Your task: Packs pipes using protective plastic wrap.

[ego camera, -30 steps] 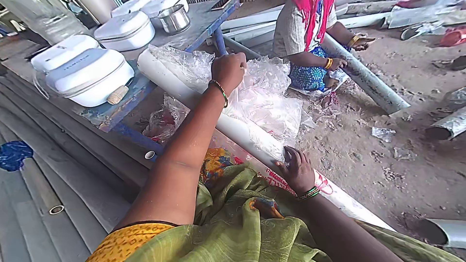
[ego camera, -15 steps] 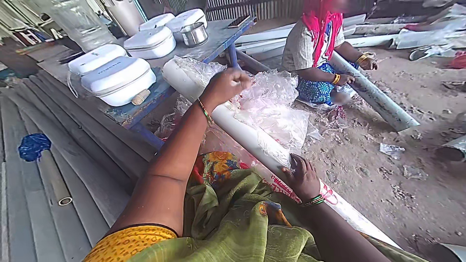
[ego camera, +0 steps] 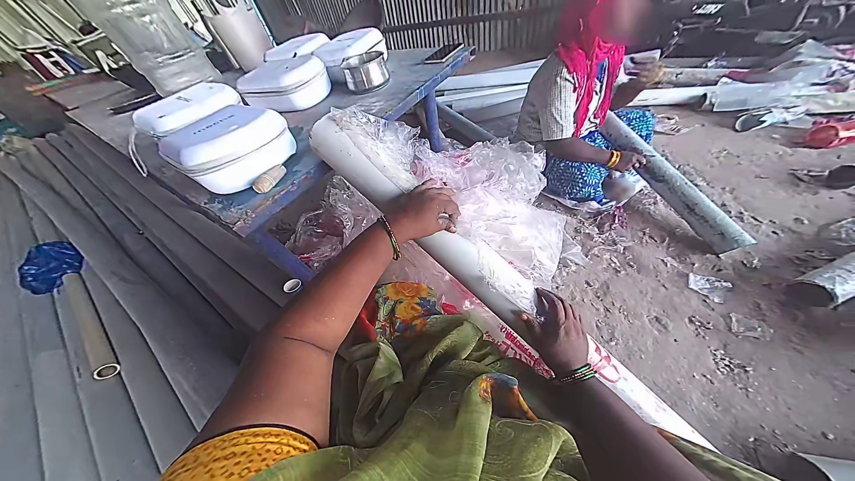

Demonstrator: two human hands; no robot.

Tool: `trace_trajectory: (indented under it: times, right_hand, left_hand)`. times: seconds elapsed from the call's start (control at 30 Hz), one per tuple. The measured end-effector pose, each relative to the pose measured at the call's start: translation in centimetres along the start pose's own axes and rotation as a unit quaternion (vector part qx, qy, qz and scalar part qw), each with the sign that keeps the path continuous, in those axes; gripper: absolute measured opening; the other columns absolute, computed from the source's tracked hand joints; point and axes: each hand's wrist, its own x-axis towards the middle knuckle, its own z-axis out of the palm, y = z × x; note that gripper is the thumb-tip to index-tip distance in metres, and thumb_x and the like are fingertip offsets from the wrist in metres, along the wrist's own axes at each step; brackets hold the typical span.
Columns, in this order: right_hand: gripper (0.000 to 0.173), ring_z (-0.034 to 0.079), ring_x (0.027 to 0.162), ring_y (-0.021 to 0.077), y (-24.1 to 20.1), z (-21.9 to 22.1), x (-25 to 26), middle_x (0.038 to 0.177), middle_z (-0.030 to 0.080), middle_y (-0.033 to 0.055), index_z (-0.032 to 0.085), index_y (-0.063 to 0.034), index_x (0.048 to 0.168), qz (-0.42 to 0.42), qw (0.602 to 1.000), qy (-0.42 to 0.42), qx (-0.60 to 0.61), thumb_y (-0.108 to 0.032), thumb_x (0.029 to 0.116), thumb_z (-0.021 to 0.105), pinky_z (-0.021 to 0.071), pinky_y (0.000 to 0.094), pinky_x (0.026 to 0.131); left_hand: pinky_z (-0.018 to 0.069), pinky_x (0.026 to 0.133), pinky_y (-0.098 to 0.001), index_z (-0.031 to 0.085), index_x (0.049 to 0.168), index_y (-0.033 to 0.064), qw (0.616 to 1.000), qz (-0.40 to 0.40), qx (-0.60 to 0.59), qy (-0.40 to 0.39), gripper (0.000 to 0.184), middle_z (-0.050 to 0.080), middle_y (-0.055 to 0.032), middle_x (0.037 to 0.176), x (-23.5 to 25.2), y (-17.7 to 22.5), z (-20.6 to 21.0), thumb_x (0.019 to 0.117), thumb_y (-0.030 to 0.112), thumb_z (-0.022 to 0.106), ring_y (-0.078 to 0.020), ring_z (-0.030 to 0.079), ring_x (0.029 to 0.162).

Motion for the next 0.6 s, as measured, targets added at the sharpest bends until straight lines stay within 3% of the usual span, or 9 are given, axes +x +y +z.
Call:
trace_trajectory:
  times: [0.03,0.1,0.17,0.23,0.43,0.53,0.6]
  right_hand:
    - [0.067,0.064,0.115,0.0509,0.0,0.0,0.1,0.127,0.066,0.0287,0.063,0.0066,0.130,0.001,1.000,-0.001,0.000,-0.049,0.0929,0.058,0.0482,0.0666,0.092]
    - [0.067,0.064,0.115,0.0507,0.0,-0.1,0.2,0.128,0.066,0.0285,0.063,0.0066,0.130,0.005,1.000,-0.006,0.000,-0.049,0.0924,0.059,0.0481,0.0667,0.092]
    - [0.066,0.064,0.115,0.0510,-0.1,-0.1,0.1,0.128,0.066,0.0286,0.063,0.0063,0.130,0.005,1.000,-0.005,-0.001,-0.048,0.0916,0.062,0.0473,0.0674,0.093]
    - [0.065,0.064,0.114,0.0512,-0.2,0.1,-0.2,0.126,0.067,0.0286,0.064,0.0065,0.129,-0.003,1.000,0.013,-0.001,-0.046,0.0899,0.064,0.0477,0.0675,0.092]
    - [0.067,0.067,0.108,0.0496,-0.3,0.5,-0.5,0.122,0.069,0.0276,0.066,0.0059,0.125,-0.026,0.998,0.048,-0.018,-0.051,0.0899,0.061,0.0505,0.0648,0.086]
    - [0.068,0.067,0.108,0.0495,-0.5,0.4,-0.6,0.122,0.069,0.0280,0.066,0.0064,0.125,-0.028,0.998,0.051,-0.016,-0.051,0.0892,0.062,0.0508,0.0641,0.086]
    - [0.068,0.068,0.106,0.0489,-0.8,0.5,-0.8,0.121,0.069,0.0280,0.067,0.0055,0.123,-0.031,0.998,0.062,-0.015,-0.052,0.0870,0.064,0.0510,0.0639,0.084]
  left_hand:
    - [0.0334,0.119,-0.0528,0.076,0.103,-0.0013,1.000,0.015,0.002,0.023,0.019,0.074,-0.0178,0.120,-0.1,-0.1,0.4,0.0957,0.015,0.069,-0.0361,0.061,0.129]
    - [0.0505,0.101,-0.0524,0.076,0.096,-0.0022,0.996,0.038,0.011,0.085,0.017,0.076,-0.0191,0.101,-0.2,-0.3,1.3,0.0945,0.014,0.070,-0.0371,0.072,0.105]
    - [0.0549,0.087,-0.0559,0.075,0.095,-0.0022,0.995,0.023,0.033,0.096,0.019,0.075,-0.0201,0.093,-0.2,0.1,1.2,0.0955,0.015,0.068,-0.0388,0.074,0.094]
    - [0.0537,0.082,-0.0607,0.073,0.098,-0.0018,0.997,-0.012,0.048,0.061,0.023,0.074,-0.0215,0.093,0.3,0.9,0.4,0.0990,0.019,0.065,-0.0412,0.073,0.092]
    - [0.0464,0.090,-0.0668,0.072,0.109,0.0026,0.988,-0.138,0.033,-0.067,0.021,0.073,-0.0227,0.103,4.5,2.0,-1.8,0.1011,0.017,0.059,-0.0440,0.068,0.104]
    - [0.0446,0.097,-0.0686,0.069,0.117,0.0016,0.981,-0.186,0.018,-0.058,0.025,0.071,-0.0244,0.112,6.7,1.2,-2.8,0.1039,0.018,0.056,-0.0454,0.065,0.113]
    - [0.0454,0.098,-0.0649,0.068,0.118,0.0019,0.978,-0.208,-0.001,-0.033,0.027,0.072,-0.0205,0.111,8.0,0.3,-4.0,0.1051,0.023,0.056,-0.0400,0.067,0.110]
